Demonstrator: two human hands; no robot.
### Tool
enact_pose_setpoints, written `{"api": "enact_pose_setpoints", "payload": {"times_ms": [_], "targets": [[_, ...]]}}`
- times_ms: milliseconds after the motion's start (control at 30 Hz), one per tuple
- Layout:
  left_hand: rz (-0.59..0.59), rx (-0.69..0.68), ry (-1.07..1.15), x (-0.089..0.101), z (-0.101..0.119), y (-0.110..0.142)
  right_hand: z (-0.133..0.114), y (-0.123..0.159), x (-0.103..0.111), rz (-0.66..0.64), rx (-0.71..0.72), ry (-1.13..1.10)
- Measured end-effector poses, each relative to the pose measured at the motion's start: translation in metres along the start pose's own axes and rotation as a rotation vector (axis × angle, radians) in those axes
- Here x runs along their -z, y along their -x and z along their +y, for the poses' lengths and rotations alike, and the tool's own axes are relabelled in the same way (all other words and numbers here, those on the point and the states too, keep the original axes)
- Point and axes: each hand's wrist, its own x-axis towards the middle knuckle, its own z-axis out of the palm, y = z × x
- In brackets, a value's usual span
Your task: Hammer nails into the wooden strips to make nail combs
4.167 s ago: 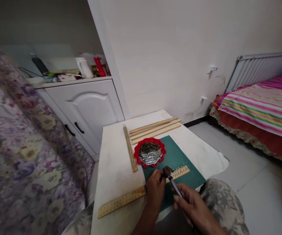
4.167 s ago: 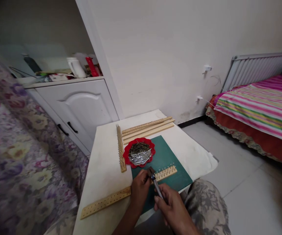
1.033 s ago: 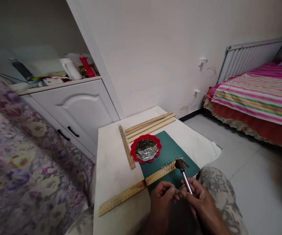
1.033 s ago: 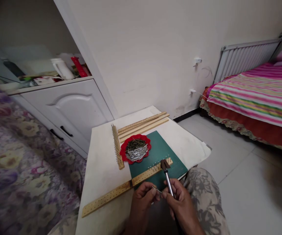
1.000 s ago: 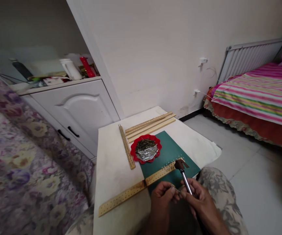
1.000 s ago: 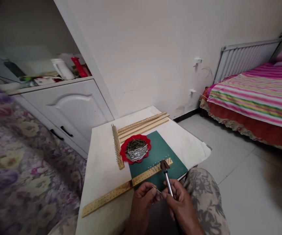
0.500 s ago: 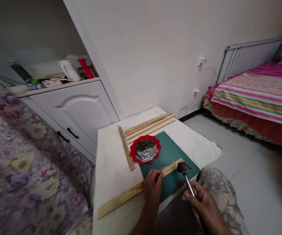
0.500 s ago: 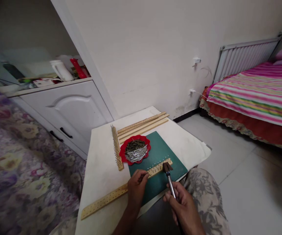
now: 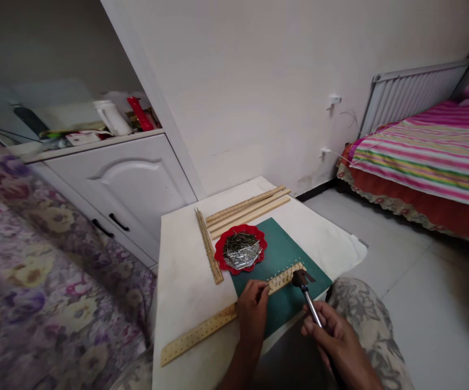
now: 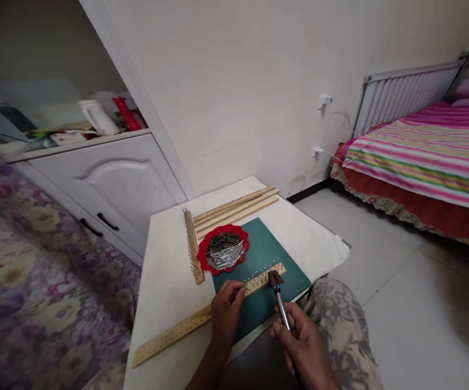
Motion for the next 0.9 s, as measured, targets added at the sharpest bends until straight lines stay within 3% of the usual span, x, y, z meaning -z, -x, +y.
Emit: {"api": "enact_pose_setpoints", "payload": {"times_ms": [300, 633, 900], "targets": [[-0.02, -0.012, -0.042, -0.004, -0.001, 0.001, 0.002, 0.0, -0.001, 0.001, 0.0, -0.014], [-0.07, -0.028, -0.091, -0.007, -0.001, 0.001, -0.017, -0.004, -0.014, -0.189, -0.069, 0.049], [-0.075, 0.004, -0.118, -0.008, 0.0, 0.001, -0.022, -0.008, -0.025, -0.221, -0.033, 0.108]]}}
